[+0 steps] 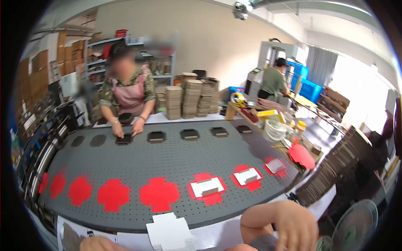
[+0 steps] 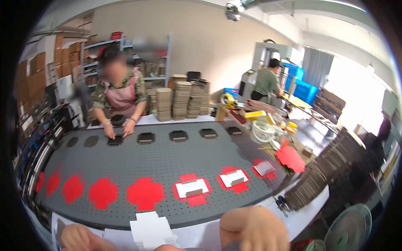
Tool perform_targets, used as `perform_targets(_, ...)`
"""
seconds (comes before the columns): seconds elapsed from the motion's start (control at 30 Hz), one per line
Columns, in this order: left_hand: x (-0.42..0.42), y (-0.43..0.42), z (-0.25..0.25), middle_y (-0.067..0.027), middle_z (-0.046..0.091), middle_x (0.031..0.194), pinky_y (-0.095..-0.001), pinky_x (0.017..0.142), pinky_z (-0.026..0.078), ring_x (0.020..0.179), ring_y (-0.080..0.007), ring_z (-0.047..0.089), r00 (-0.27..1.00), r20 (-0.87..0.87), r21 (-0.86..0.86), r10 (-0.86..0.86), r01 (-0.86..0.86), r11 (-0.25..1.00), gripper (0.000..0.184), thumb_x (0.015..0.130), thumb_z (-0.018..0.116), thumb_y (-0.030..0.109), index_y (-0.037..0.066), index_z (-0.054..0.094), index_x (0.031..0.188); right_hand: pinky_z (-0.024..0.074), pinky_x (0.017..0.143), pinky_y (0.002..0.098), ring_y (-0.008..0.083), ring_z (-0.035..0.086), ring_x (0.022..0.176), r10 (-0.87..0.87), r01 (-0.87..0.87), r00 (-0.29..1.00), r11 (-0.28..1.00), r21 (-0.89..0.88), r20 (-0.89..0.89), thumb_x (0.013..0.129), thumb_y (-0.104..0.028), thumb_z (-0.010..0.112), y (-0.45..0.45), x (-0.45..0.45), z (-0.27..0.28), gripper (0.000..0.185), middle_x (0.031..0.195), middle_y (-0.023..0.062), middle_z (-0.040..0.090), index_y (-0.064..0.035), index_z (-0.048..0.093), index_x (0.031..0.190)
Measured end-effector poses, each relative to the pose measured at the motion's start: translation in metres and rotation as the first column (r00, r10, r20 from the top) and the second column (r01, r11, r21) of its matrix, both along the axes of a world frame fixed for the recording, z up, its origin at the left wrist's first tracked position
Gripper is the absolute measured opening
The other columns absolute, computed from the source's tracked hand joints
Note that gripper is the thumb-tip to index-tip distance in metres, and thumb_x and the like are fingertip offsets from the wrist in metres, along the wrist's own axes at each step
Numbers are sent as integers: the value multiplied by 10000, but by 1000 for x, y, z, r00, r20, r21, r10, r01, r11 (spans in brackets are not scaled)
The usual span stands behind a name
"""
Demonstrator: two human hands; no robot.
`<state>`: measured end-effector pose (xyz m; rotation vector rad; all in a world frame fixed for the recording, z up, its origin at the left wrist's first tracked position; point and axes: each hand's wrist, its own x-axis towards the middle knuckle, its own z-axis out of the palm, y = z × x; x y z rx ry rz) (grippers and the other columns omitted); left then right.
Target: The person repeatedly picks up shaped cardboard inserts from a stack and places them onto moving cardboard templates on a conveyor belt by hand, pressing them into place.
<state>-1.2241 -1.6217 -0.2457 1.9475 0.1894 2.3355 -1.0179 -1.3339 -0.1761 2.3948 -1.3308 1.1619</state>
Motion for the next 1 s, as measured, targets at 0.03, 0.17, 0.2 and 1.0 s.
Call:
perform_targets(0.03, -15, 4, -25, -88, 637, 901, -340, 802, 465, 791, -190, 605, 982, 62, -61, 179, -175, 983, 370, 921, 500, 389, 61, 666, 961, 478, 791, 444, 282, 595, 946, -48, 46, 998, 998, 52, 38, 966, -260, 410, 16, -1, -18, 308, 1047, 144, 609, -43, 616, 1042)
perform_targets(0.17, -66, -26, -143, -113, 627, 976, -377, 893, 467, 940, -230, 591, 689, -29, -892, 724, -344, 292, 365, 938, 452, 297, -1, 643, 1029, 444, 857, 528, 370, 609, 972, -362, 417, 870, 903, -107, 335, 944, -449, 516, 59, -8, -63, 462, 1105, 236, 618, -33, 631, 1111)
perform_targets(0.2, -78, -39, -185, -110, 624, 1040, -365, 921, 454, 1019, -228, 576, 679, 69, -954, 731, -169, 247, 325, 927, 472, 241, 2, 625, 1084, 431, 879, 518, 364, 605, 970, -488, 598, 785, 757, -264, 382, 946, -464, 504, 45, -8, -52, 476, 1096, 216, 622, -32, 634, 1094)
perform_targets(1.0, 17, 34, -239, -137, 482, 1316, -381, 1005, 393, 1204, -278, 472, 746, 114, -987, 656, 8, 163, 547, 863, 503, 172, 66, 390, 1388, 425, 822, 403, 246, 523, 933, -731, 664, 625, 315, -678, 273, 877, -134, 524, -40, 35, 10, 164, 1002, 114, 541, -44, 554, 1011)
